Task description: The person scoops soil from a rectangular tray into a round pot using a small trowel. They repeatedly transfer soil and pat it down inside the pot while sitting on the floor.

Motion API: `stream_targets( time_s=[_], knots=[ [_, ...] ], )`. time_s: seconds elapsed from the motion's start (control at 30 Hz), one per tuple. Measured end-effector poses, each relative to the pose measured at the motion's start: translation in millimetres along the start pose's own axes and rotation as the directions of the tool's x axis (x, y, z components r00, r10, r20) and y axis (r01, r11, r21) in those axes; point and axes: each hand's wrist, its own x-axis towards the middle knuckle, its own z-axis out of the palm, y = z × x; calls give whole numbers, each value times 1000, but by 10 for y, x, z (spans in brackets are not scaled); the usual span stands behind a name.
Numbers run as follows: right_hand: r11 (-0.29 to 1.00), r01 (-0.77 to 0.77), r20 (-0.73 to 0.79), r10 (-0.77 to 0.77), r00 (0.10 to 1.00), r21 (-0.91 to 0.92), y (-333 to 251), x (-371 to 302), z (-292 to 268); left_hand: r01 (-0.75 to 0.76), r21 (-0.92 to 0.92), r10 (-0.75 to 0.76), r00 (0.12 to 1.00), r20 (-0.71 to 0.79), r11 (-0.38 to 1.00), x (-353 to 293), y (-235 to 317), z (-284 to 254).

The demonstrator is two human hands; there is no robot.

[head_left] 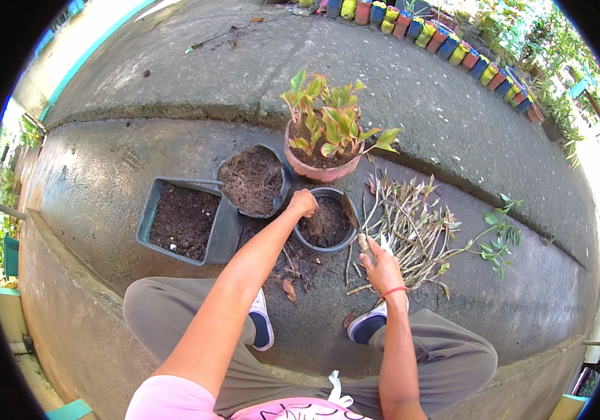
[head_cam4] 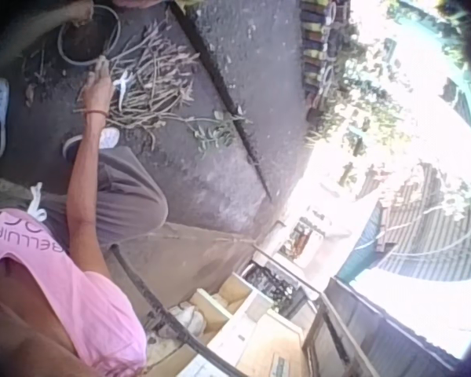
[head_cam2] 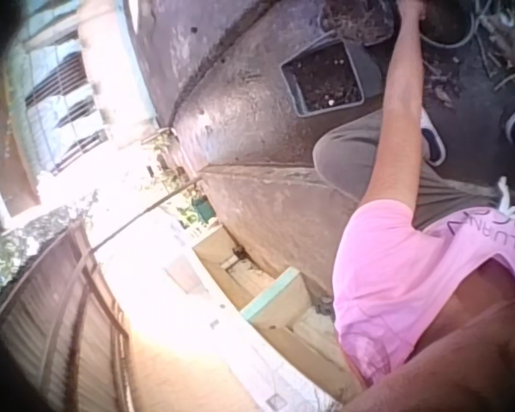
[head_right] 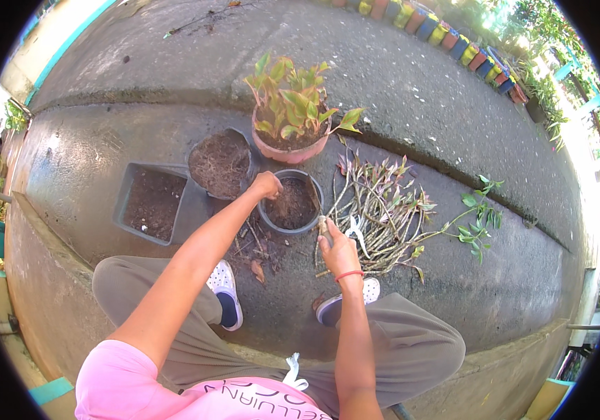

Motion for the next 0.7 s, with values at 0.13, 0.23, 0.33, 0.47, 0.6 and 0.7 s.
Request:
stream_targets(
  time_s=[0.13,0.23,0.33,0.47,0.6,0.7],
  knots=[
    [999,44,-36,-44,998,-6,49,5,20,74,197,-17,960,-280,978,-174,49,224],
    [999,42,-43,-41,998,16,74,14,49,69,176,-35,981,-189,982,-401,82,436],
    [1000,11,-19,-10,1000,27,71,18,70,93,131,-56,964,-262,987,-564,105,736],
    [1000,-8,-7,8,1000,3,52,4,37,24,14,-20,960,-280,1000,-406,6,702],
    [996,-87,13,87,996,9,45,10,-28,-115,56,126,957,-262,992,-231,-128,415],
    [998,-61,-2,61,998,0,45,34,-39,-184,248,247,936,-251,951,-211,-61,436]
  ],
)
